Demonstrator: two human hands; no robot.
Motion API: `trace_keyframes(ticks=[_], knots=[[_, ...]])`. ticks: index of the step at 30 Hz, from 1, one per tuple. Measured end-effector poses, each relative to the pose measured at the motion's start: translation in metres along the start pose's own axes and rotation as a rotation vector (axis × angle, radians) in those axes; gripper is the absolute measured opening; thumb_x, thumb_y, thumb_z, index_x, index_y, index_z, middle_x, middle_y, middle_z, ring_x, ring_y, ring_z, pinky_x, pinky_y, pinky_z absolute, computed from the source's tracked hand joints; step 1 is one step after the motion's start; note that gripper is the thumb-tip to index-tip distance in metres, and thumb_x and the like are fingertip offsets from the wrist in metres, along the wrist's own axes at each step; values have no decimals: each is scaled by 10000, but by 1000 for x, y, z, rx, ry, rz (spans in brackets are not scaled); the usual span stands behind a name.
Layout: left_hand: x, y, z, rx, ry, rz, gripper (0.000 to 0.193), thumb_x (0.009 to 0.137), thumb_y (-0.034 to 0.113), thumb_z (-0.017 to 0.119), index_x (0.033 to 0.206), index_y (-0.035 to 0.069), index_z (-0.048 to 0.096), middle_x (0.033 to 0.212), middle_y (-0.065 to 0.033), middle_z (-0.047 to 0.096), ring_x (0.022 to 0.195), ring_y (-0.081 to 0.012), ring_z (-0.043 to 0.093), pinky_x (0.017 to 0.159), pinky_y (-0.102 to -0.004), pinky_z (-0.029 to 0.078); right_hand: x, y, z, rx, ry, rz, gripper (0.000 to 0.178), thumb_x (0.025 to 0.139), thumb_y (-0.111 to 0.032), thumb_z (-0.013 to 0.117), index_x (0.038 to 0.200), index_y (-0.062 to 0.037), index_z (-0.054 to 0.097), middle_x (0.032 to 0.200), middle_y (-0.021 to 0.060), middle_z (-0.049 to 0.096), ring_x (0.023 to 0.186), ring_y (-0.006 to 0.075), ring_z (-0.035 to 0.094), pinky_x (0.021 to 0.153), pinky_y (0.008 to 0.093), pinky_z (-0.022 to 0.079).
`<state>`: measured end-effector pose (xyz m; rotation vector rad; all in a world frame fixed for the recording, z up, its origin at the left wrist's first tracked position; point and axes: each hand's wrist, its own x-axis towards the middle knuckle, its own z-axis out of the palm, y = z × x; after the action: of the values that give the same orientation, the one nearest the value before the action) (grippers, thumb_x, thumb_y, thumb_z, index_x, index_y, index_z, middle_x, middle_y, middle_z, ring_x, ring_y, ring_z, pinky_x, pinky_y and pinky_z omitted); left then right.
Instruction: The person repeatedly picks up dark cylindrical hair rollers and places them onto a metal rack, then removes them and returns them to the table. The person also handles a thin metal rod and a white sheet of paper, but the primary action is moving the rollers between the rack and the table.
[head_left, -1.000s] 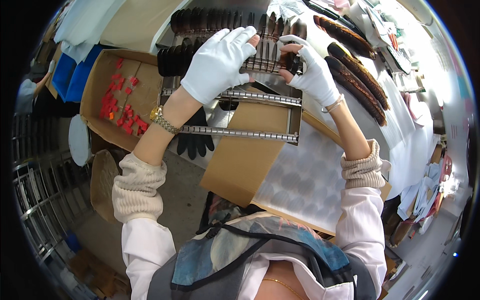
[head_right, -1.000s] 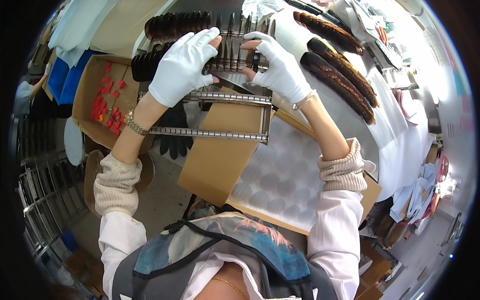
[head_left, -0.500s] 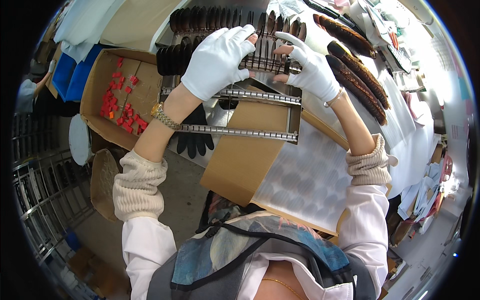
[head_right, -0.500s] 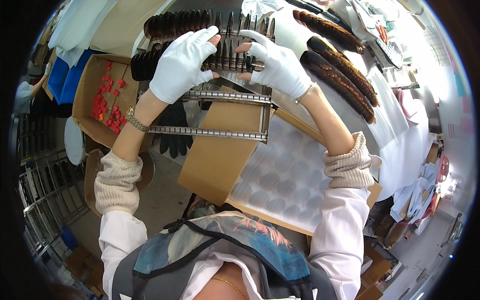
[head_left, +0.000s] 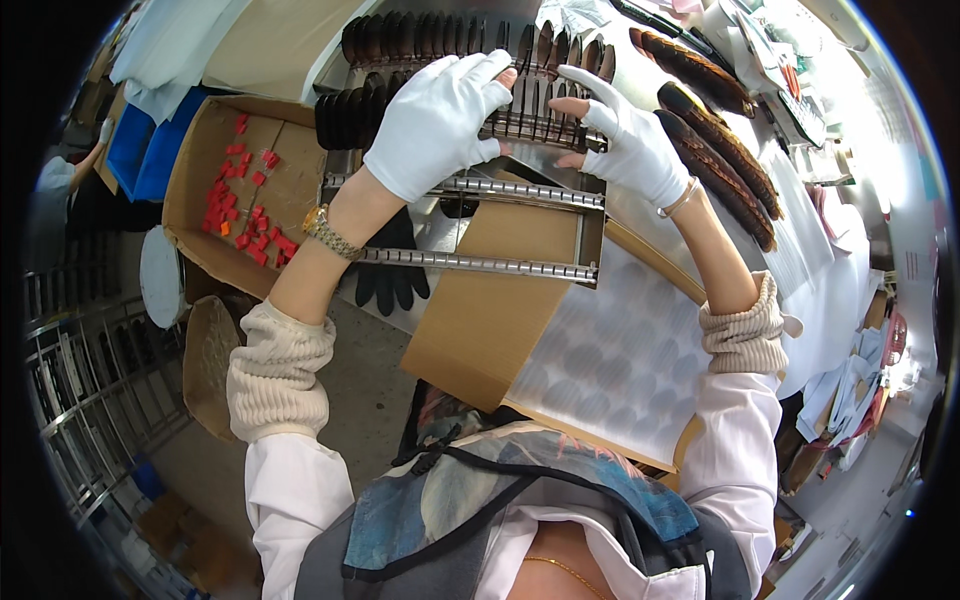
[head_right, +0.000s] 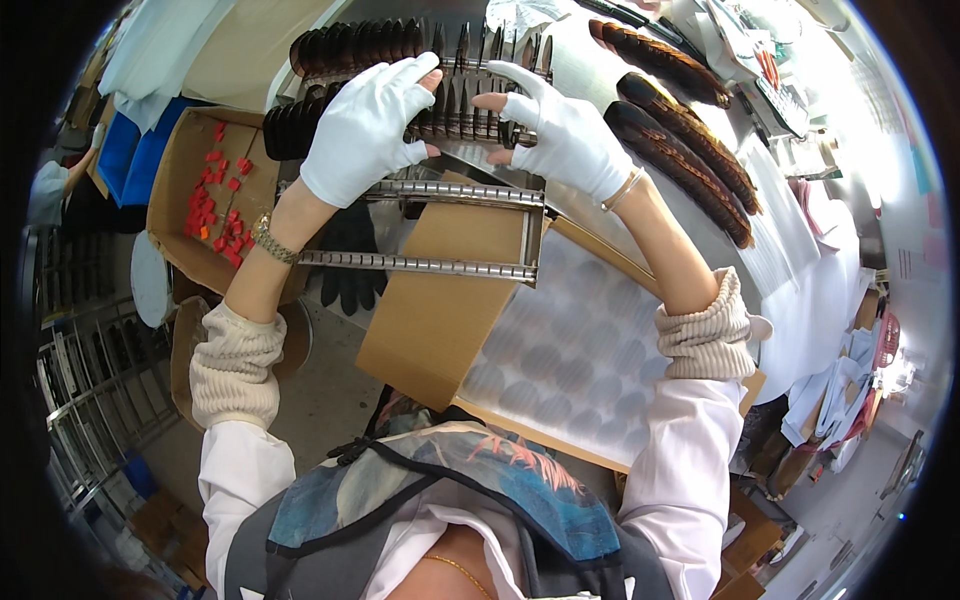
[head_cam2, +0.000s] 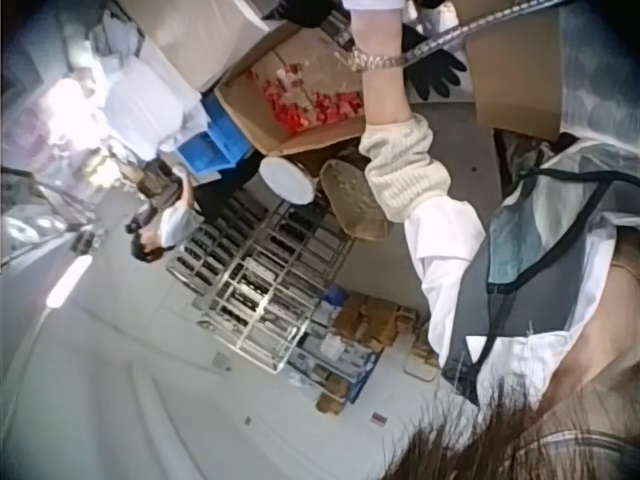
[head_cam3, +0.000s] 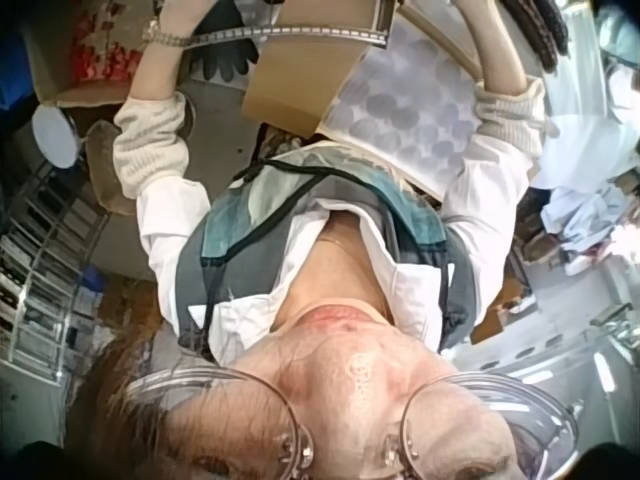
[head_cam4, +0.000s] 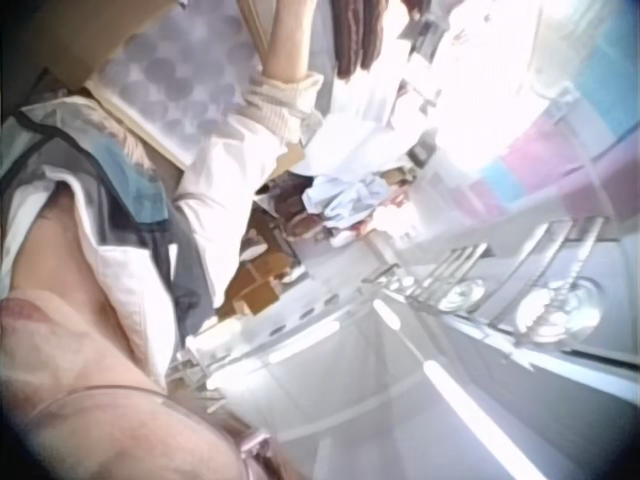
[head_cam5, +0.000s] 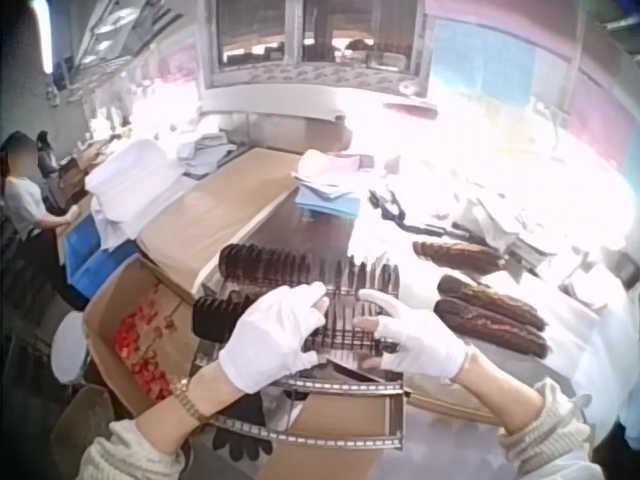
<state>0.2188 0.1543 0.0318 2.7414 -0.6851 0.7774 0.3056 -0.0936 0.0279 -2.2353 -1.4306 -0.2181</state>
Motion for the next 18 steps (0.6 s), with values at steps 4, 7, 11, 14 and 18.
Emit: trace_keyframes(ticks=[4, 7, 11, 14, 18], knots=[[-4, -3, 3, 7, 49, 29, 740, 533, 275, 872, 1198, 65, 624, 1335, -82, 575, 1133, -286, 595, 1006, -386, 485, -9, -6, -6, -26, -7, 84, 680, 668, -320, 838, 1295, -253, 583, 1455, 71, 463, 843, 247, 668, 729, 353, 561], [-2, 0, 0, -13, 8, 13, 743, 539, 260, 875, 1204, 51, 618, 1343, -89, 570, 1158, -288, 580, 1023, -389, 471, -21, -2, -12, 26, 19, 131, 771, 653, -265, 848, 1359, -229, 541, 1475, 80, 445, 969, 263, 647, 827, 358, 548], [15, 17, 1, -38, 40, 45, 767, 546, 227, 877, 1216, -2, 581, 1332, -129, 562, 1197, -298, 543, 1050, -395, 438, -31, 2, -16, 71, 39, 161, 790, 678, -221, 833, 1393, -172, 502, 1436, 93, 472, 1143, 293, 574, 944, 368, 500], [32, 39, 11, -182, 65, 101, 702, 545, 214, 877, 1146, 0, 585, 1292, -148, 563, 1169, -306, 553, 1014, -392, 451, -27, -6, -17, 83, 21, 192, 747, 711, -199, 807, 1391, -158, 500, 1377, 97, 513, 1189, 302, 547, 977, 376, 480], [39, 56, 21, -133, 28, 41, 708, 618, 265, 862, 1215, 23, 568, 1314, -147, 560, 1157, -309, 565, 1029, -376, 448, -27, -12, -27, 292, 92, 349, 693, 742, -106, 784, 1375, -143, 507, 1339, 103, 548, 1133, 277, 591, 964, 356, 495]])
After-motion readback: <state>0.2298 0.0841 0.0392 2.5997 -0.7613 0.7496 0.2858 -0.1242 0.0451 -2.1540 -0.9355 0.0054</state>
